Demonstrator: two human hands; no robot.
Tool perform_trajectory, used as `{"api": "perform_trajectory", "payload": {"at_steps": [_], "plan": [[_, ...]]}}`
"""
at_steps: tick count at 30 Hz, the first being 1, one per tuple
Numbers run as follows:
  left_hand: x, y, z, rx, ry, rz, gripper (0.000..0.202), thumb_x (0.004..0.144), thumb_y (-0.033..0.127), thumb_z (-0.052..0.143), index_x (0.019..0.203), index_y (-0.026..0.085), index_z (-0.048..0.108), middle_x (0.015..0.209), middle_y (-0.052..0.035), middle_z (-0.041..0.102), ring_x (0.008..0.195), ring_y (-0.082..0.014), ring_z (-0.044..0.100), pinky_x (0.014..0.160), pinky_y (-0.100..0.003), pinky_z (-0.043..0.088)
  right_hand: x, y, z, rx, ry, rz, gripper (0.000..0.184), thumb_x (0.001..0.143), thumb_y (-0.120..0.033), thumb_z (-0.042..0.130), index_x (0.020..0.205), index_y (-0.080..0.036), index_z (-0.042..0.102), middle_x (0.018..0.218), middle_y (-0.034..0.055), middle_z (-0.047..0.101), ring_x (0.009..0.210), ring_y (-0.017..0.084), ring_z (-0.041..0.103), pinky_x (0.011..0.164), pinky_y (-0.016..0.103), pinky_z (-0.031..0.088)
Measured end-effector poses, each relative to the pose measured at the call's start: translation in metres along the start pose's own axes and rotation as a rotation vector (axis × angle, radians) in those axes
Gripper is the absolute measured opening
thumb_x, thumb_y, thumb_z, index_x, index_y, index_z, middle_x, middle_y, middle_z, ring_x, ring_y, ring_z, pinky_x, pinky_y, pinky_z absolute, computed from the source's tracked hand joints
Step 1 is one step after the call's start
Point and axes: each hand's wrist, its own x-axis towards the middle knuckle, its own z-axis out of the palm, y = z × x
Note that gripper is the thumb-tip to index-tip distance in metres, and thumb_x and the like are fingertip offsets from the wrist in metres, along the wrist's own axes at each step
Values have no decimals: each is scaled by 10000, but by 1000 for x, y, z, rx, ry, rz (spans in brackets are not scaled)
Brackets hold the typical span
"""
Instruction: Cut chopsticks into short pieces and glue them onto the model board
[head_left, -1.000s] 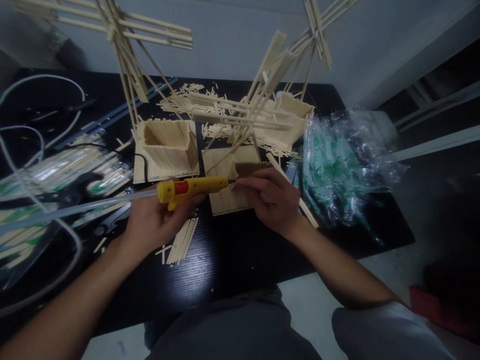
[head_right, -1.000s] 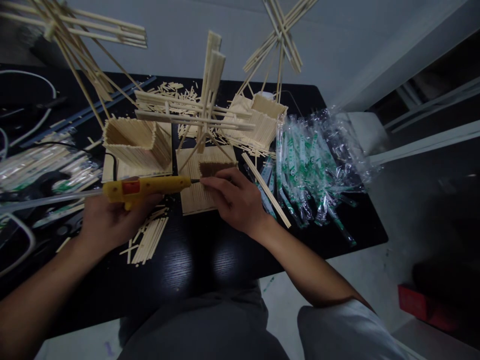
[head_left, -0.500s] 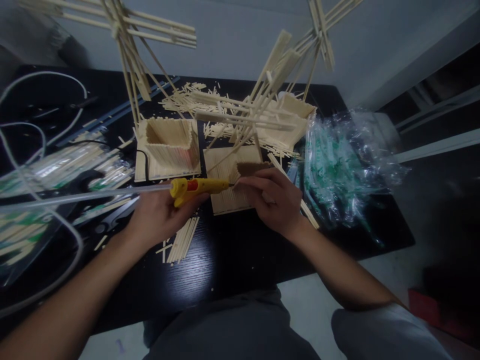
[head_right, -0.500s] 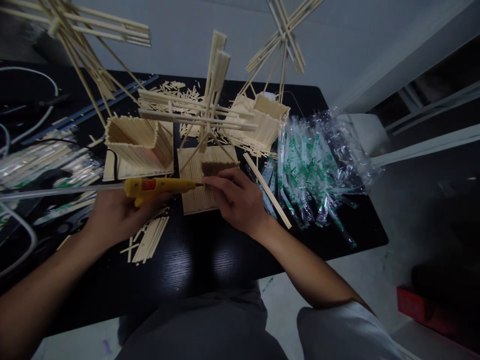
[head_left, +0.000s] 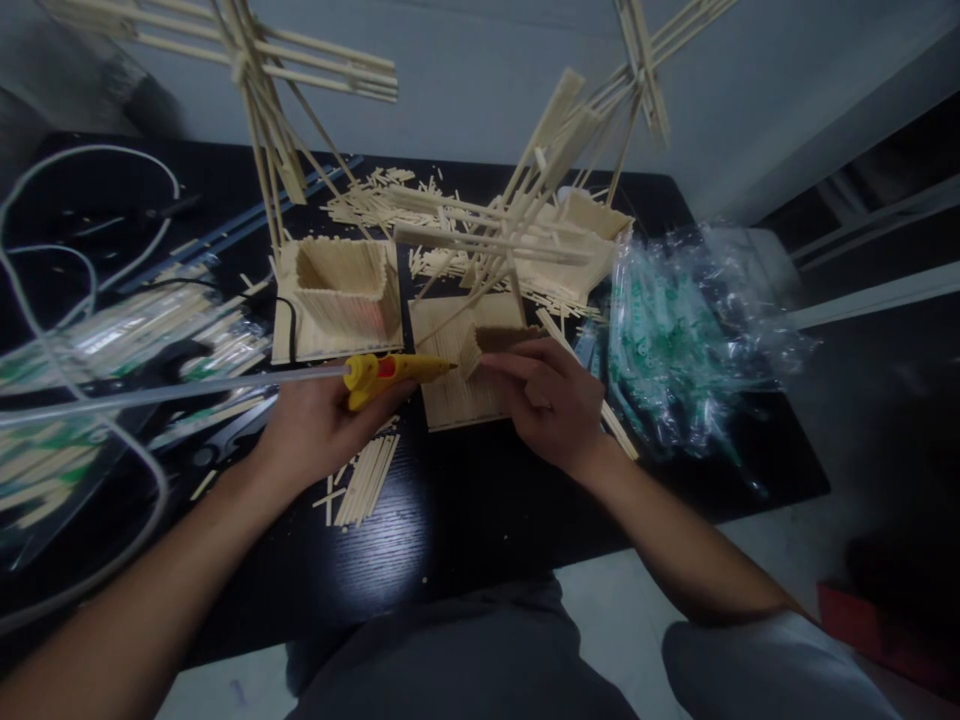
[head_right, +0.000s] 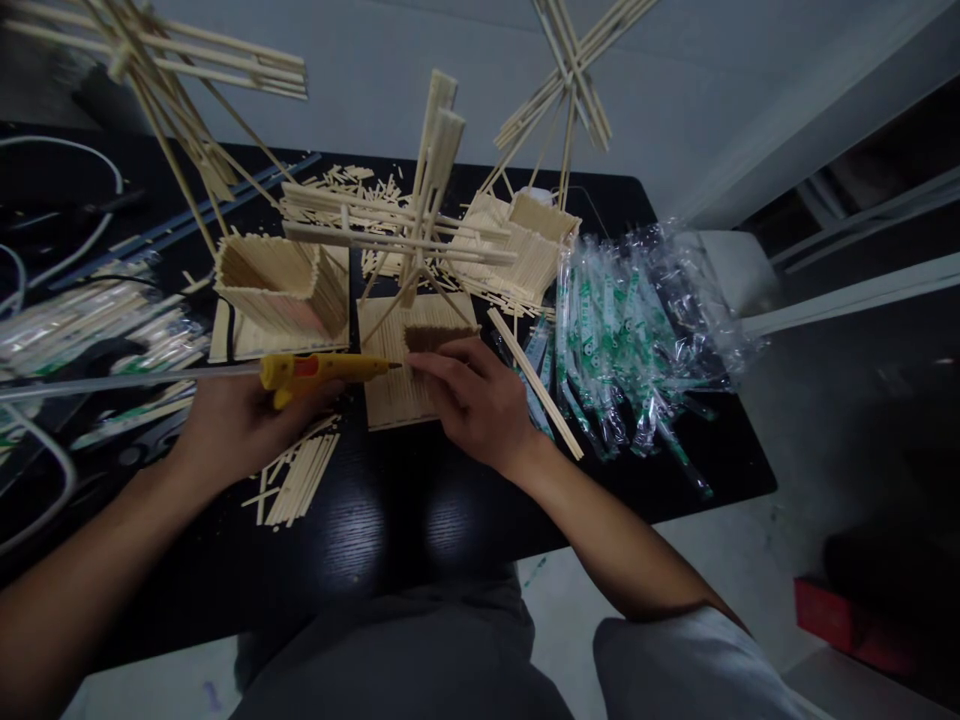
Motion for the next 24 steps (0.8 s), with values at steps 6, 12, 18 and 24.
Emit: {"api": "perform_trajectory", "payload": {"at_steps": [6, 12, 18, 24], "plan": [[-1, 5, 0, -10, 50, 9, 389, 1101, 585, 647, 978, 265, 831, 837, 1, 822, 686, -203, 749, 589, -333, 533, 1, -7, -2, 64, 51, -39, 333, 1071, -80, 718, 1336, -276, 765, 1069, 37, 832, 950, 166, 820, 836, 274, 685], [-2, 1, 4, 31, 113, 9, 388, 1100, 593, 650, 962, 276, 826, 844, -23, 823, 697, -215, 756, 586, -344, 537, -12, -53, 7, 229, -258, -194, 156, 1136, -151, 646, 1208, -204, 774, 1120, 70, 844, 1030, 183, 809, 908, 311, 684], [-2, 2, 3, 30, 137, 4, 414, 1097, 590, 654, 871, 270, 787, 748, -12, 745, 608, -190, 697, 528, -330, 473, -29, -78, 30, 132, -616, -418, 233, 1178, -125, 559, 1208, -160, 787, 1302, 130, 816, 1270, 220, 727, 1008, 358, 614], [-1, 2, 2, 5, 122, 6, 386, 1082, 577, 672, 887, 265, 789, 805, -34, 779, 694, -234, 762, 580, -350, 523, -25, -79, 29, 29, -727, -412, 189, 1169, -120, 593, 1177, -188, 769, 1253, 112, 791, 1110, 231, 684, 919, 381, 555]]}}
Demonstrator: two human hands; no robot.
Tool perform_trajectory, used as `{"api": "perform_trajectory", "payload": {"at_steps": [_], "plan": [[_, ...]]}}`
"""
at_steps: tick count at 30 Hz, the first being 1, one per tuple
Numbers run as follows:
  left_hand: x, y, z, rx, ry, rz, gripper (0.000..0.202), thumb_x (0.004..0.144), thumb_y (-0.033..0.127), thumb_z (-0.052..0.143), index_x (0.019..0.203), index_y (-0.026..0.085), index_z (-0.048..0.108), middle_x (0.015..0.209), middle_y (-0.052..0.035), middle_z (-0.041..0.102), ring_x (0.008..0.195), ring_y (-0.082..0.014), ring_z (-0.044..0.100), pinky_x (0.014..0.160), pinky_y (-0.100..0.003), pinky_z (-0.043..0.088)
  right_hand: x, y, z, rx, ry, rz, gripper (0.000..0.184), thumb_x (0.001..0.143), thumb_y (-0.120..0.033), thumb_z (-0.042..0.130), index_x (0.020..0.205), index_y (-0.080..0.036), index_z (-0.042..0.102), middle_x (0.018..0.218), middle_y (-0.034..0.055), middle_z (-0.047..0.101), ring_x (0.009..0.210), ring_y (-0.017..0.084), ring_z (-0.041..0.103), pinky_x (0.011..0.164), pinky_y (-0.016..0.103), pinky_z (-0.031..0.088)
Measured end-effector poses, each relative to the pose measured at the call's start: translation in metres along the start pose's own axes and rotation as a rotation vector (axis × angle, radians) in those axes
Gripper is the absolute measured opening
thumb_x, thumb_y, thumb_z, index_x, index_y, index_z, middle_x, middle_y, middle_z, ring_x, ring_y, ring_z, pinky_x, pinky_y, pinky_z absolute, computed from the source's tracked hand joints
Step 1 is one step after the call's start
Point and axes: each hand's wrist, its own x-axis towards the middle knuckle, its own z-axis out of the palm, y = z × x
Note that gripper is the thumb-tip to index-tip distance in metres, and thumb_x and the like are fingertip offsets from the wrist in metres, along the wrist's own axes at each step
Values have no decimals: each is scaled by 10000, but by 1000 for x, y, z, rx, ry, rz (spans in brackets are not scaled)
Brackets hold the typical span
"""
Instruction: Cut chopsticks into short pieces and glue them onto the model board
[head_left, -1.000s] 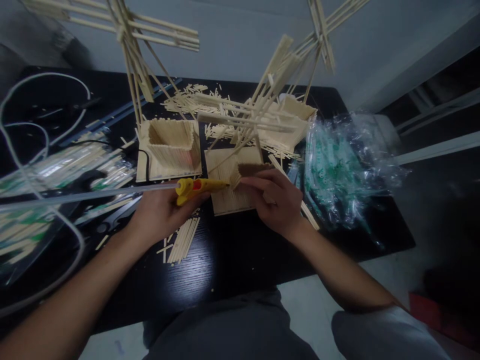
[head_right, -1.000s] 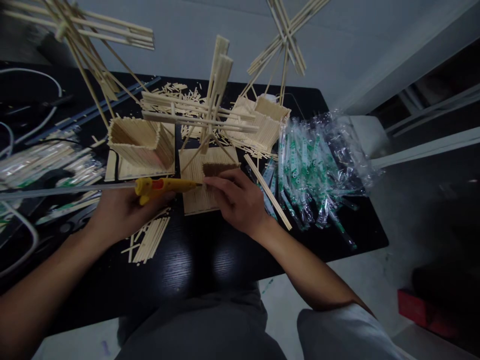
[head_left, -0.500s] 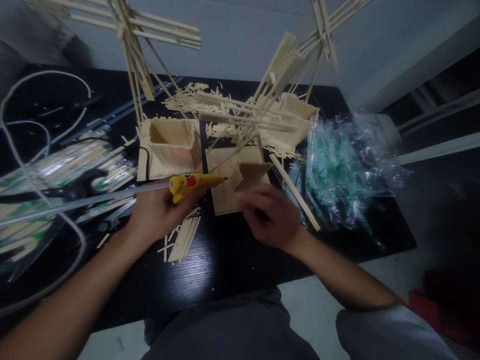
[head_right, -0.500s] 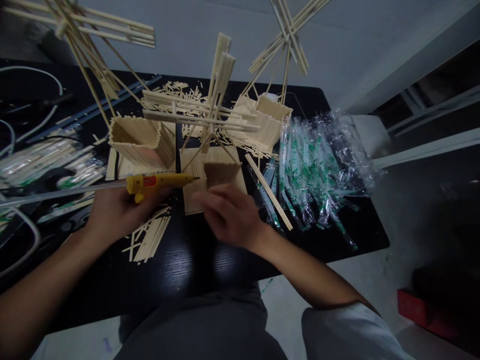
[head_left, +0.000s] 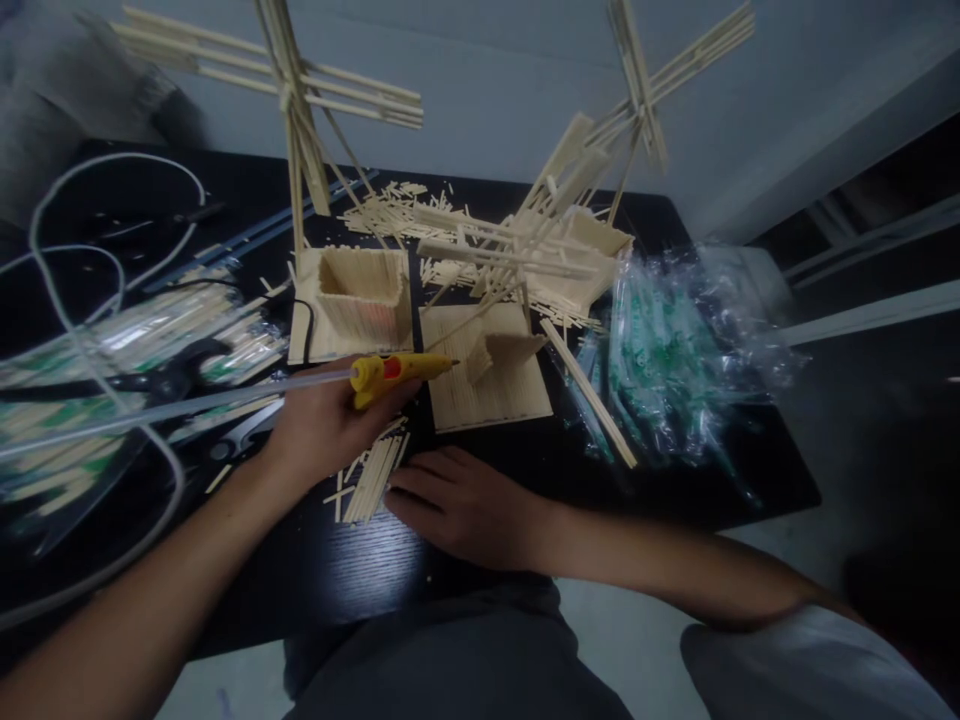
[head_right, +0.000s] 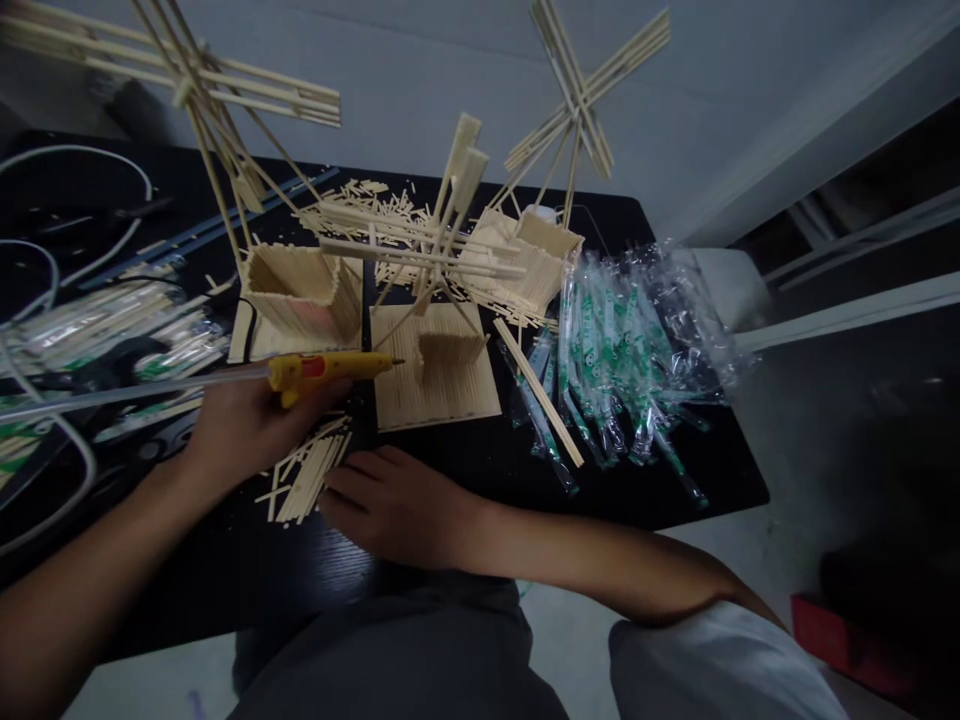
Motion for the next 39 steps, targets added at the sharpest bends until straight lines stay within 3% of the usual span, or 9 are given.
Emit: {"api": "perform_trajectory", "payload": {"at_steps": [6, 13, 19, 21, 24, 29, 32, 34, 39], "plan": [[-1, 0, 0, -13, -21, -33, 345, 1071, 555, 685, 947, 266, 826, 938, -57, 854, 807, -265, 819, 643, -367, 592, 10, 0, -4, -42, 98, 4, 224, 1167, -102, 559, 1079, -136, 762, 1115, 84, 780, 1029, 254, 649, 867, 392, 516], [-2, 0, -1, -4, -29, -29, 326, 1058, 554, 698, 918, 280, 808, 856, -37, 814, 750, -239, 778, 603, -347, 534, 4, 0, -8, -28, -33, 3, 245, 1167, -101, 561, 985, -171, 709, 934, 69, 712, 913, 244, 585, 796, 391, 433], [-1, 3, -2, -21, -63, -1, 328, 1056, 547, 704, 871, 281, 756, 788, -27, 776, 673, -220, 730, 556, -331, 460, -6, -8, -8, -34, -54, 81, 237, 1170, -115, 530, 1038, -138, 727, 975, 103, 736, 910, 263, 616, 781, 405, 490], [-2, 4, -2, -30, -86, 2, 319, 1051, 538, 706, 868, 281, 755, 764, -20, 761, 655, -216, 720, 549, -325, 452, -8, -2, -13, 21, 12, 95, 258, 1190, -130, 509, 1043, -136, 721, 999, 107, 752, 920, 253, 642, 802, 400, 536], [-2, 4, -2, -36, -106, -5, 307, 1037, 530, 710, 867, 281, 763, 741, -19, 749, 626, -213, 701, 553, -325, 456, -13, 19, -34, 216, 243, 136, 251, 1232, -179, 472, 1166, -142, 712, 1073, 97, 790, 1019, 207, 728, 936, 350, 626], [0, 6, 0, -57, -126, 51, 311, 1047, 490, 700, 839, 260, 726, 730, -9, 718, 587, -184, 663, 542, -309, 428, -31, 62, -67, 266, 532, 333, 185, 1153, -182, 693, 1308, -266, 753, 1160, 31, 867, 1026, 175, 844, 894, 305, 703], [1, 7, 0, -61, -131, 71, 358, 1069, 499, 679, 801, 262, 675, 712, -4, 686, 596, -179, 668, 536, -307, 414, -39, 77, -60, 285, 782, 484, 183, 1063, -212, 831, 1231, -277, 798, 1125, 24, 890, 851, 167, 851, 806, 299, 724], [2, 7, 1, -53, -158, 52, 366, 1071, 520, 664, 802, 272, 668, 711, -7, 678, 622, -194, 684, 546, -316, 434, -41, 82, -49, 317, 880, 557, 172, 1029, -262, 872, 1188, -267, 807, 1080, 25, 892, 818, 170, 857, 770, 291, 728], [1, 6, 0, -4, -175, 48, 372, 1077, 540, 646, 813, 280, 684, 710, -19, 684, 616, -201, 668, 546, -340, 436, -40, 85, -32, 373, 834, 590, 124, 1018, -246, 869, 1131, -254, 820, 1029, 10, 895, 833, 167, 868, 780, 280, 720]]}}
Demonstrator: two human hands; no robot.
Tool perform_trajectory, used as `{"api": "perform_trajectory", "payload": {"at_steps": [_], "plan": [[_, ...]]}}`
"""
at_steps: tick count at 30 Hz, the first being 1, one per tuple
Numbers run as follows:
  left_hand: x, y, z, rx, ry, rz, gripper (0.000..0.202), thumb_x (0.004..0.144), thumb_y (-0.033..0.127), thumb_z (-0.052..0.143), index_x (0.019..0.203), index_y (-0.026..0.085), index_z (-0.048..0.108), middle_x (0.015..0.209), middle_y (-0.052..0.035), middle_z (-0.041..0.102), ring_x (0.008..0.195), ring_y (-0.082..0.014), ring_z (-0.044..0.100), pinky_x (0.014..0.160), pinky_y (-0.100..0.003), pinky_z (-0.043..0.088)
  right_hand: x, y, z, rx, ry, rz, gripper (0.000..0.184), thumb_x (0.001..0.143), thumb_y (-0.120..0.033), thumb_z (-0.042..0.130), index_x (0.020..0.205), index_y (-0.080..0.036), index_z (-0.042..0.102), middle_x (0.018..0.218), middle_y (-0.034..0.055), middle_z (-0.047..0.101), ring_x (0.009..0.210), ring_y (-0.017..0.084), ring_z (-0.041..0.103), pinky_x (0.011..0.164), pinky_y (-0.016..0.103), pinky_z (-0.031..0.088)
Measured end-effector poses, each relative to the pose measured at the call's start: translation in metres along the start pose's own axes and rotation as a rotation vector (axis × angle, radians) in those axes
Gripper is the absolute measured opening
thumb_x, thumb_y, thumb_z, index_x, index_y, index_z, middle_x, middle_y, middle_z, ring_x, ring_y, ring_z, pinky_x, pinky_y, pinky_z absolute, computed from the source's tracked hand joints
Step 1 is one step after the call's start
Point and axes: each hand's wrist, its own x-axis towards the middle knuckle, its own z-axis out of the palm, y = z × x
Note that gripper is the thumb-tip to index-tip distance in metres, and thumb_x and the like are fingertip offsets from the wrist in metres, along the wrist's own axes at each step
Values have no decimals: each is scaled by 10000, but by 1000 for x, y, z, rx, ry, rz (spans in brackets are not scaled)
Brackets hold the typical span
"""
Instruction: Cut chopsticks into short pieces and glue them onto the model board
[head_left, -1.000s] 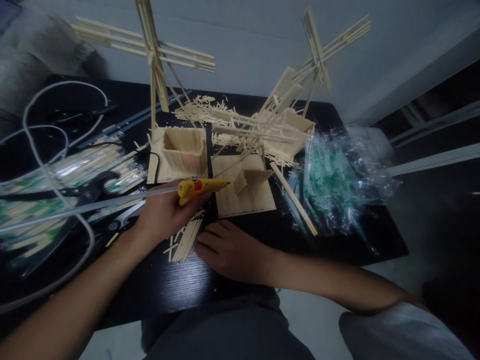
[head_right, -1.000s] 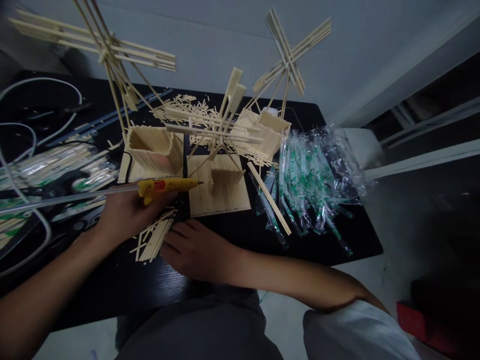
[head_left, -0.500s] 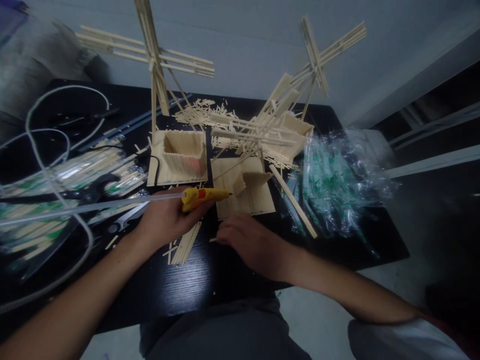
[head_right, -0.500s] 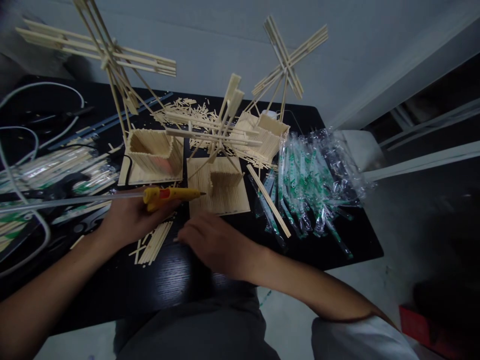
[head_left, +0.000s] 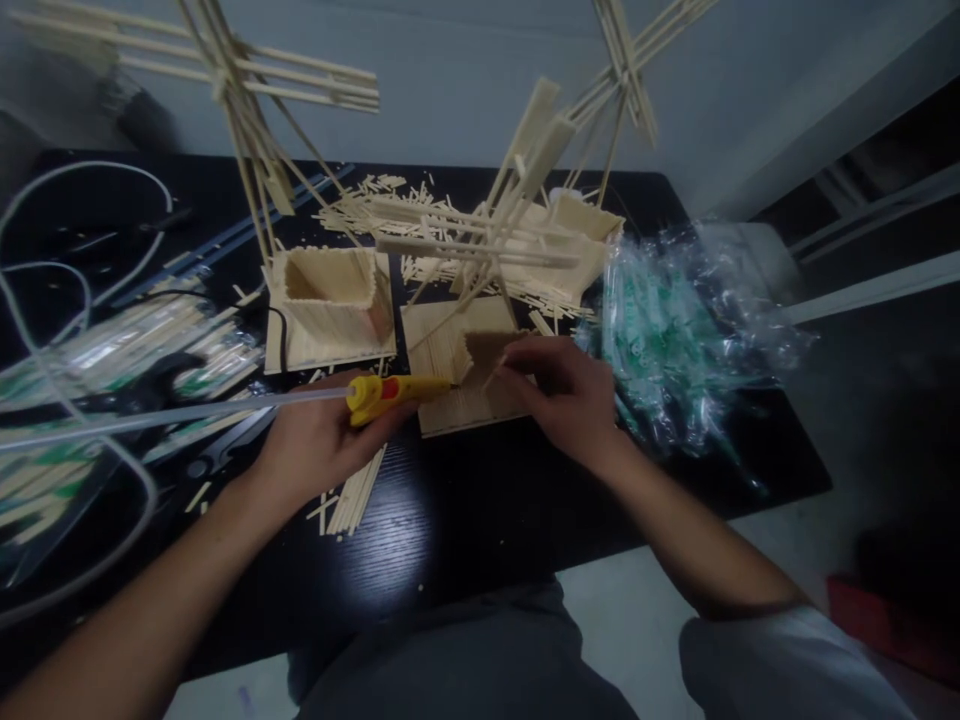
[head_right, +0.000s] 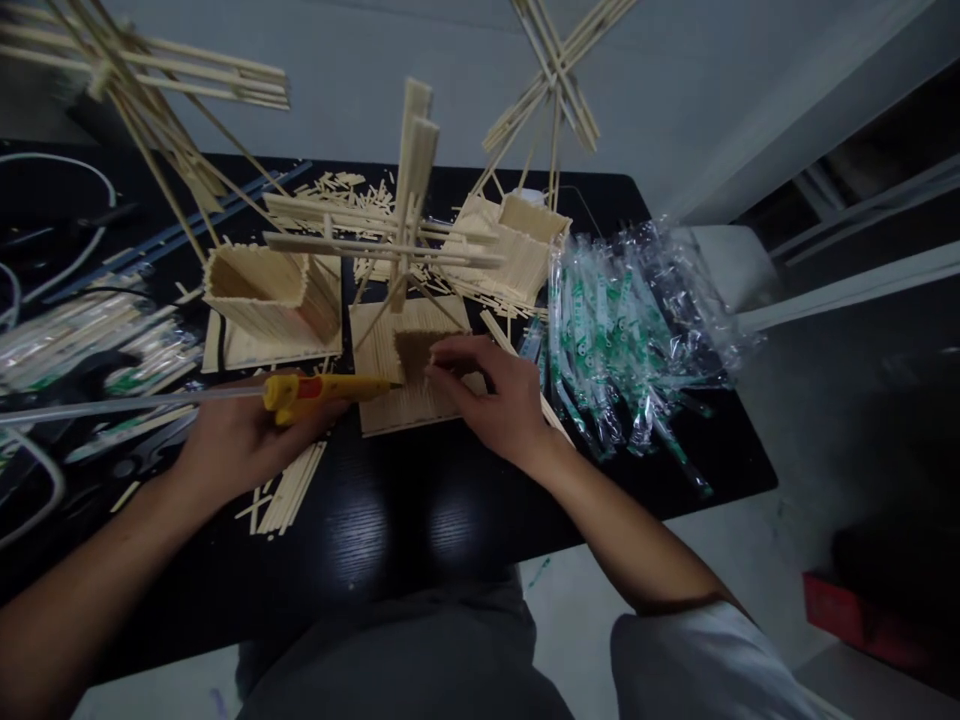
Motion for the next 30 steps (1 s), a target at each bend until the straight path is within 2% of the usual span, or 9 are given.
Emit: {"api": "perform_trajectory", "payload": {"at_steps": [9, 16, 21, 30], "plan": [[-1, -2, 1, 67, 42, 82, 360, 1092, 504, 668, 845, 250, 735, 753, -24, 742, 628, -194, 701, 547, -335, 447, -4, -5, 9, -42, 5, -47, 101, 1048, -237, 844, 1136, -247, 794, 1013, 0, 886, 822, 155, 854, 807, 279, 710], [-3, -3, 1, 90, 31, 16, 393, 1098, 603, 628, 892, 287, 735, 775, -35, 743, 653, -218, 701, 569, -368, 452, -5, -7, 13, -84, -11, -124, 97, 1054, -202, 832, 1141, -240, 809, 1028, 6, 884, 854, 155, 845, 842, 270, 692], [-3, -3, 3, 47, 23, -12, 368, 1078, 586, 661, 864, 289, 699, 739, -32, 713, 660, -223, 708, 554, -368, 446, -6, -5, 13, -161, -29, -125, 57, 1086, -282, 808, 1132, -252, 825, 1017, 19, 882, 874, 176, 845, 860, 294, 697], [-1, 4, -2, 33, 61, 5, 367, 1062, 553, 672, 828, 273, 713, 742, -17, 704, 647, -201, 689, 565, -356, 437, -6, -4, 18, -172, 9, -266, 135, 1068, -180, 830, 1162, -265, 783, 1031, -9, 891, 911, 156, 867, 853, 252, 696]]}}
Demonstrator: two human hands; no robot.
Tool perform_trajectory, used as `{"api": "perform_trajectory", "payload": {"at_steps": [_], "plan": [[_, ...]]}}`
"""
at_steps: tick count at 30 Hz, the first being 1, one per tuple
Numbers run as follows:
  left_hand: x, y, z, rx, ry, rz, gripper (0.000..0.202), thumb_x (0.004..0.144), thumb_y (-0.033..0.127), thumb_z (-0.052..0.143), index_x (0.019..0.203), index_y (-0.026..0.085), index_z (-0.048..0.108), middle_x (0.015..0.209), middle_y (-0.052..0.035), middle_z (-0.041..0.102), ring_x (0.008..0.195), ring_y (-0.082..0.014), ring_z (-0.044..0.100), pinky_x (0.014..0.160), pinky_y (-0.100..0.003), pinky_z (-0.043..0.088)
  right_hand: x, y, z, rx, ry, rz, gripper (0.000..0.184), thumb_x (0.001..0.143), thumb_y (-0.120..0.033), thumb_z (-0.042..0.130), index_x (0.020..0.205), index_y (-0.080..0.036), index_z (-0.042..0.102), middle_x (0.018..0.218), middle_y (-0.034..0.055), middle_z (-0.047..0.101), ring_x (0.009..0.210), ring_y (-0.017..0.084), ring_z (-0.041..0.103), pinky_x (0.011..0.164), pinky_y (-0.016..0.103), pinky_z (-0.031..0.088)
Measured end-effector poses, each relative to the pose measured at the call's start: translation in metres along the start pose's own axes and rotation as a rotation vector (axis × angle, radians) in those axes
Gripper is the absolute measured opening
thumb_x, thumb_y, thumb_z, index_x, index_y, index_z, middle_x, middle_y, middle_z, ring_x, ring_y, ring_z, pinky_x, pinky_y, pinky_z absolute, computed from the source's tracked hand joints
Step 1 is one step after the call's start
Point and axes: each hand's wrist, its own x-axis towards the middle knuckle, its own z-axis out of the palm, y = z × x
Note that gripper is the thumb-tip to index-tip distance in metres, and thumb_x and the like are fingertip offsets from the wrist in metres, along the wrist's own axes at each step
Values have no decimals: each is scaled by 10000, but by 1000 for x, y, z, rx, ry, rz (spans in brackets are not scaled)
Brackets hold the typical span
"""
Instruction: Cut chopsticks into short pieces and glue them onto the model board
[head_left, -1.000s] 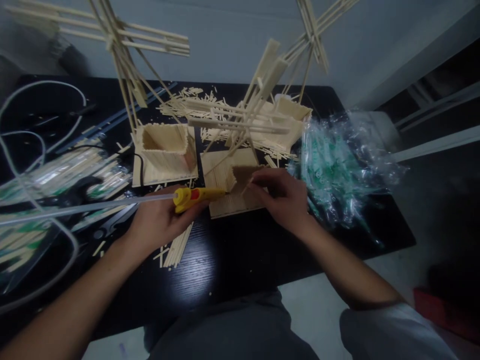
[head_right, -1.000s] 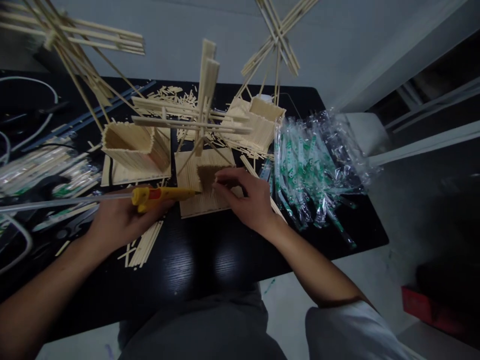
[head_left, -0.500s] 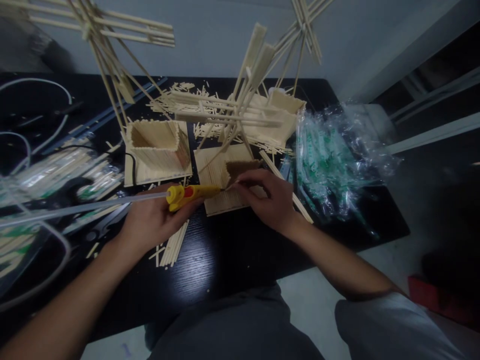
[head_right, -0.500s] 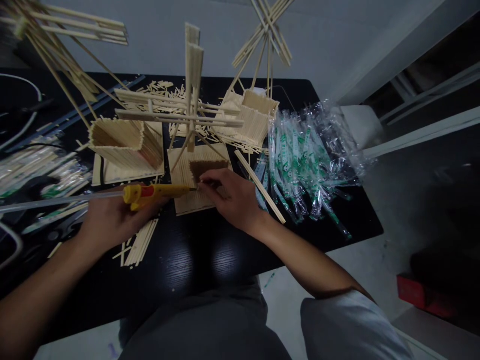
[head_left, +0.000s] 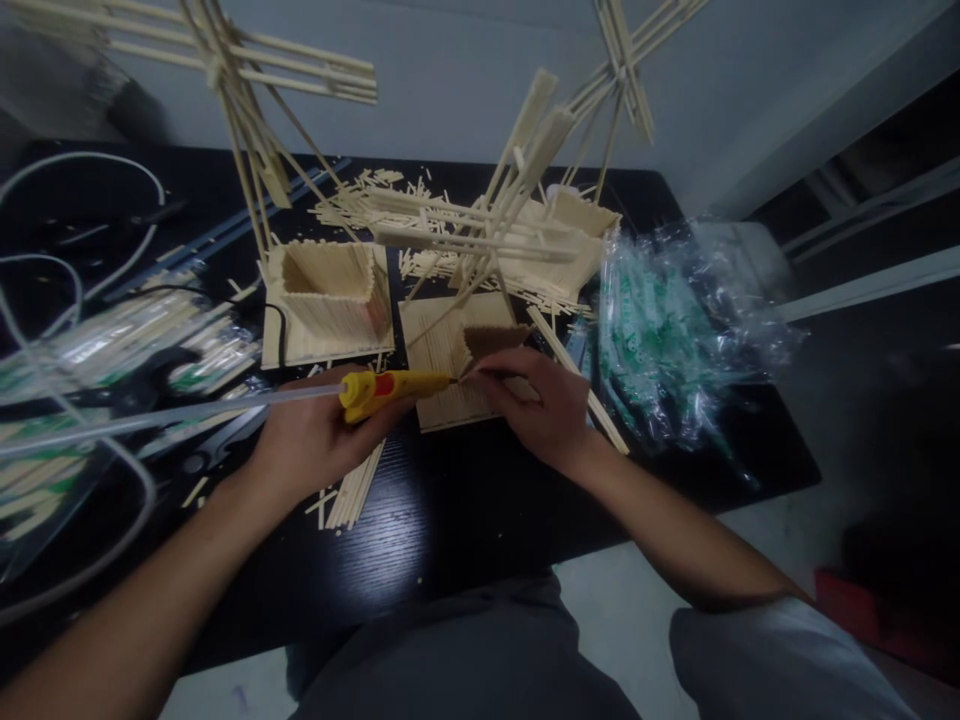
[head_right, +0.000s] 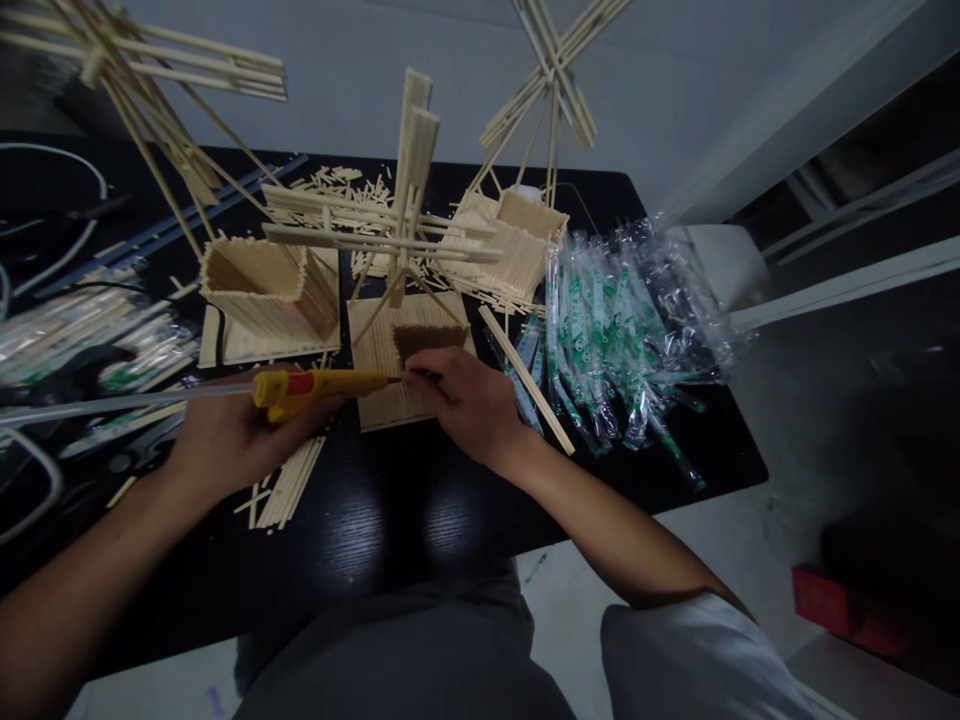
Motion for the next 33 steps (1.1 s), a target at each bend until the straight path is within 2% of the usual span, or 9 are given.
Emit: {"api": "perform_trajectory", "payload": {"at_steps": [3, 8, 13, 17, 21, 27, 33], "plan": [[-1, 3, -3, -31, 51, -1, 373, 1044, 544, 710, 798, 265, 709, 728, -15, 714, 617, -194, 672, 546, -351, 432, 1, 1, 1, 10, -18, -32, 122, 1088, -165, 799, 1152, -266, 774, 1035, -7, 894, 945, 157, 871, 870, 259, 697], [-6, 7, -4, -56, 166, -14, 346, 1056, 535, 722, 838, 267, 721, 781, -15, 767, 679, -200, 738, 582, -346, 523, 3, 0, -3, -54, -33, -65, 109, 1104, -190, 769, 1172, -273, 789, 1059, 14, 883, 960, 171, 857, 871, 288, 698], [-11, 4, -2, -102, 186, 16, 299, 1038, 461, 794, 847, 239, 733, 821, -13, 797, 664, -184, 739, 591, -326, 566, 4, 0, -9, -122, -68, -74, 177, 1126, -175, 691, 1206, -277, 811, 1093, 33, 854, 965, 169, 835, 856, 289, 687], [-13, -1, 4, -118, 215, 14, 291, 1013, 478, 810, 864, 236, 748, 803, -10, 788, 655, -179, 732, 575, -321, 548, 4, 1, -11, -100, -75, -76, 217, 1109, -126, 688, 1225, -259, 814, 1109, 48, 837, 1007, 168, 830, 881, 280, 681], [-14, -4, 7, -126, 187, -23, 293, 1047, 510, 762, 883, 267, 747, 843, -14, 793, 696, -190, 748, 600, -348, 565, 3, 1, -11, -89, -79, -68, 256, 1101, -109, 674, 1241, -266, 821, 1123, 52, 831, 1010, 175, 827, 884, 290, 683], [-13, -2, 6, -131, 180, 28, 265, 1087, 492, 727, 960, 264, 774, 893, -27, 820, 706, -207, 773, 591, -366, 593, 4, 1, -12, -95, -77, -76, 297, 1095, -100, 671, 1275, -286, 818, 1126, 42, 825, 1004, 179, 824, 883, 302, 690], [-10, 2, 4, -108, 134, -2, 349, 1118, 548, 636, 935, 287, 779, 790, -19, 771, 690, -217, 760, 578, -397, 580, 5, 1, -12, -93, -71, -90, 295, 1102, -94, 657, 1268, -282, 812, 1119, 40, 817, 1007, 172, 824, 873, 298, 691]]}}
